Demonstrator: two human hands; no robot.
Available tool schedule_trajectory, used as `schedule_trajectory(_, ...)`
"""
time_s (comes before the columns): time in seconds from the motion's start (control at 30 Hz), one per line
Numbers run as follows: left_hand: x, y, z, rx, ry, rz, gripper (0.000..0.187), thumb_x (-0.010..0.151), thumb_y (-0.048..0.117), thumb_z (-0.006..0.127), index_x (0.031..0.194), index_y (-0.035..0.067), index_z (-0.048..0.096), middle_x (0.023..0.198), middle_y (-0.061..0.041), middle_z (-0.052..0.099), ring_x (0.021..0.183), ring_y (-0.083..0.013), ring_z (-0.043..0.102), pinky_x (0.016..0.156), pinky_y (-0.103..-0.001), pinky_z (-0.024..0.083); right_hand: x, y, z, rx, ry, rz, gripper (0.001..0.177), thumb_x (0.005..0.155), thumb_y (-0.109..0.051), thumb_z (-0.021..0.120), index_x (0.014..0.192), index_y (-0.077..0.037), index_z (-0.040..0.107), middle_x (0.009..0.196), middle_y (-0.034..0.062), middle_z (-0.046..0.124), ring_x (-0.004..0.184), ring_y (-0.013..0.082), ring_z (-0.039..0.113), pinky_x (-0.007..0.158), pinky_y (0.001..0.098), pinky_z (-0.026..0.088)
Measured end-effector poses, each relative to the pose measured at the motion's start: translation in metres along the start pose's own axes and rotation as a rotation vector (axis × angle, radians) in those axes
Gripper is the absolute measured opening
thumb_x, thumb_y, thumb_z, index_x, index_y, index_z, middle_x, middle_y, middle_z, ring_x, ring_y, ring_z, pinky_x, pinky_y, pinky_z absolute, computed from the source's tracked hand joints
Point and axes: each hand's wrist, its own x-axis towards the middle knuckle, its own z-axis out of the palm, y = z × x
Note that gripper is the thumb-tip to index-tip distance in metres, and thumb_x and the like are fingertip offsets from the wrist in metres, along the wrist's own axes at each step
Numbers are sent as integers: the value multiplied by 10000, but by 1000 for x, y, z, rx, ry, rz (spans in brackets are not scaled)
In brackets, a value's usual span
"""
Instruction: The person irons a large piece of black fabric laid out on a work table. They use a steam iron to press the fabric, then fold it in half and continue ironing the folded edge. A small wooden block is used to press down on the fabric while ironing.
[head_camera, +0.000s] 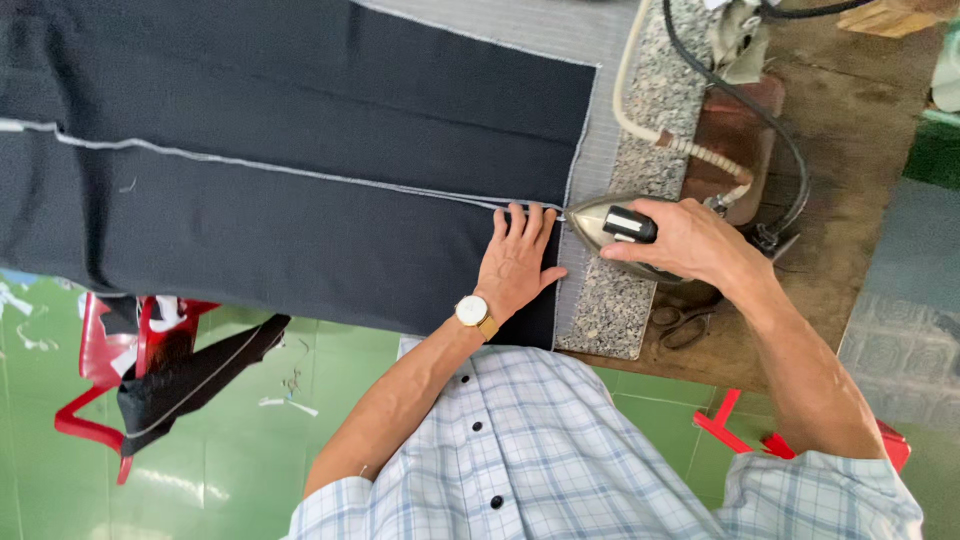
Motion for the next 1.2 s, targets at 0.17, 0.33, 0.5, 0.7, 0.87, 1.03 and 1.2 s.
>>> schedule_trajectory(0.17, -1, -2, -1, 15, 31, 3, 979, 913, 763, 456, 1573, 47, 351, 1502, -199, 348, 1388, -436, 314, 1170, -591, 222, 9, -6, 5, -58, 5, -26, 678, 864, -581, 725, 1268, -38, 679, 1029, 255, 738, 908, 419, 724, 666, 455, 531)
schedule_trajectory(0.33, -4, -7, 2, -71, 58, 22, 971, 922, 746, 467, 1550, 10, 380, 1535, -202, 347, 1422, -402, 313, 1203, -553, 201, 19, -17, 11, -93, 23, -45, 570, 921, -541, 691, 1207, -48, 705, 950, 224, 751, 840, 387, 734, 634, 444, 517)
schedule_trajectory(0.5, -24, -37, -3, -271, 165, -20, 833, 941, 626, 554, 1498, 14, 459, 1531, -203, 426, 1452, -363, 357, 1231, -558, 183, 36, -10, 14, -93, 14, -106, 565, 950, -552, 643, 1266, -85, 689, 982, 193, 752, 859, 353, 741, 670, 418, 541)
schedule_trajectory(0.7, -45, -83, 0, -194, 310, -156, 819, 952, 629, 566, 1496, 22, 486, 1469, -196, 472, 1407, -393, 397, 1196, -583, 231, 41, -53, 8, -175, 38, -218, 479, 934, -556, 653, 1105, -119, 742, 904, 143, 780, 892, 343, 764, 752, 441, 594)
schedule_trajectory(0.87, -61, -117, 6, -147, 318, -210, 781, 987, 622, 532, 1499, 33, 497, 1473, -172, 466, 1398, -379, 408, 1171, -598, 246, 79, -74, 29, -194, 84, -392, 533, 884, -636, 624, 1075, -153, 748, 924, 157, 773, 954, 370, 748, 794, 506, 578)
schedule_trajectory(1.03, -62, -161, 4, -91, 384, -185, 655, 1010, 487, 580, 1468, 22, 527, 1348, -173, 567, 1345, -358, 484, 1179, -537, 276, 116, -99, 53, -184, 142, -510, 493, 845, -614, 634, 927, -143, 756, 850, 139, 763, 881, 373, 760, 760, 489, 596)
schedule_trajectory(1.2, -53, -184, -9, -123, 248, -141, 931, 899, 548, 696, 1575, -4, 371, 1516, -222, 482, 1445, -389, 397, 1225, -517, 228, 114, -96, 54, -156, 122, -516, 413, 843, -533, 684, 898, -131, 763, 821, 134, 755, 846, 358, 765, 757, 478, 597)
